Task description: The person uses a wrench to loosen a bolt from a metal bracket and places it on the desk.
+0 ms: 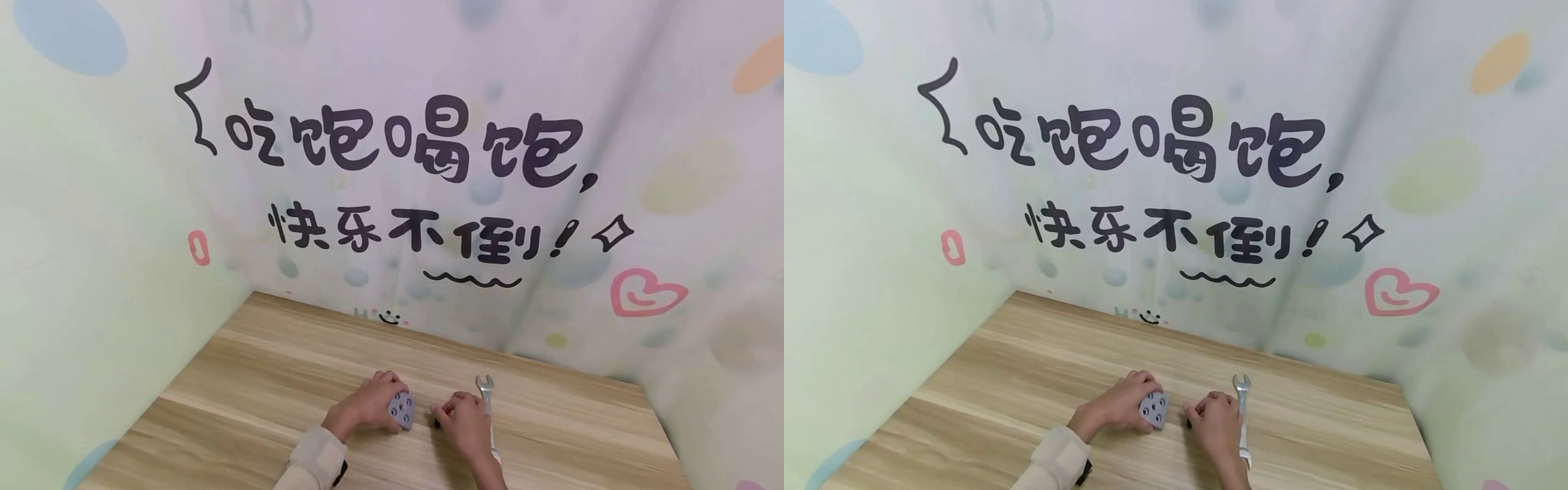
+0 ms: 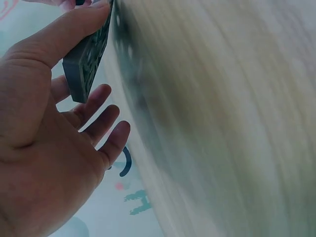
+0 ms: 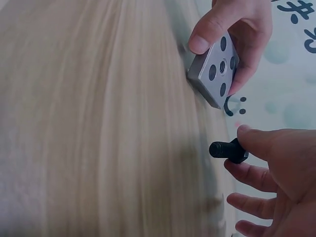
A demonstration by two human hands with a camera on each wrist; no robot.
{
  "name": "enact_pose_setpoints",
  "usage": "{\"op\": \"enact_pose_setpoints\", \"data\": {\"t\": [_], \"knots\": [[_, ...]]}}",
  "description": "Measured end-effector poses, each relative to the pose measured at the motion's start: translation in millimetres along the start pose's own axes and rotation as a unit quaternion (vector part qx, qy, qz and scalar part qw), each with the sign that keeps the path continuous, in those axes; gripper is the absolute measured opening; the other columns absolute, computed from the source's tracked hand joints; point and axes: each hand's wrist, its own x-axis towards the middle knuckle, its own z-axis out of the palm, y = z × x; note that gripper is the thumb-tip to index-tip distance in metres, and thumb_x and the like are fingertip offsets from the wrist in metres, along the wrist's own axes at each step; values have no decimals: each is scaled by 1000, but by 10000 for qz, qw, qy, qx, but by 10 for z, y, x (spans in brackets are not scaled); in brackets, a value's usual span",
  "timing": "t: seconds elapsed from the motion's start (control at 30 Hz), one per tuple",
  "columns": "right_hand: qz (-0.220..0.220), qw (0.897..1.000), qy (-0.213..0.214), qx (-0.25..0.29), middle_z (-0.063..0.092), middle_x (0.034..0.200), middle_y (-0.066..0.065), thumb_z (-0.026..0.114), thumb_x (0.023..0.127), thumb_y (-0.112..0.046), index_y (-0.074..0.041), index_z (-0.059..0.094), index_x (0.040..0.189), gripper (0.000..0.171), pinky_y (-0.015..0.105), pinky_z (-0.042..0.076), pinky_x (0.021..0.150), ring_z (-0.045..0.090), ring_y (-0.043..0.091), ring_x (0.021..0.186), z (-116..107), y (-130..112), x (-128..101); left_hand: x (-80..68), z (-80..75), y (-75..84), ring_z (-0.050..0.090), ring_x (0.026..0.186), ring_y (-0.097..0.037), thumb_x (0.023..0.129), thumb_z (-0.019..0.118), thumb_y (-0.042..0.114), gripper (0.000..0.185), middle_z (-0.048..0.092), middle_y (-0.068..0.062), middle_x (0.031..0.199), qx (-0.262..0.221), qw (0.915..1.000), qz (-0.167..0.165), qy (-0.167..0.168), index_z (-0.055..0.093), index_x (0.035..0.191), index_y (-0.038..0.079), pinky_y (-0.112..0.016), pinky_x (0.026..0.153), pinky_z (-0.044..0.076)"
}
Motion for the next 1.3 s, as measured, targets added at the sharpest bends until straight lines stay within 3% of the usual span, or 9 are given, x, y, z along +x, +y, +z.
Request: {"op": "enact_pose_setpoints", "data": {"t": [0.87,1.3], "knots": [[243,9989,-198,-344,61,123,15,76,84,-41,-18,67,63,32,68,33,97,44,44,126,111,10,-36,-25,109,18,44,119,-20,72,84,34,59,54,4,125,252,9996,-80,-59,64,125,18,-40,97,38],[359,9986,-181,-344,60,123,14,78,82,-41,-19,62,67,31,66,33,96,43,43,126,109,15,-69,-27,148,17,43,121,-20,71,85,34,68,54,3,130,161,9998,-134,-73,60,132,16,-41,102,37]]}}
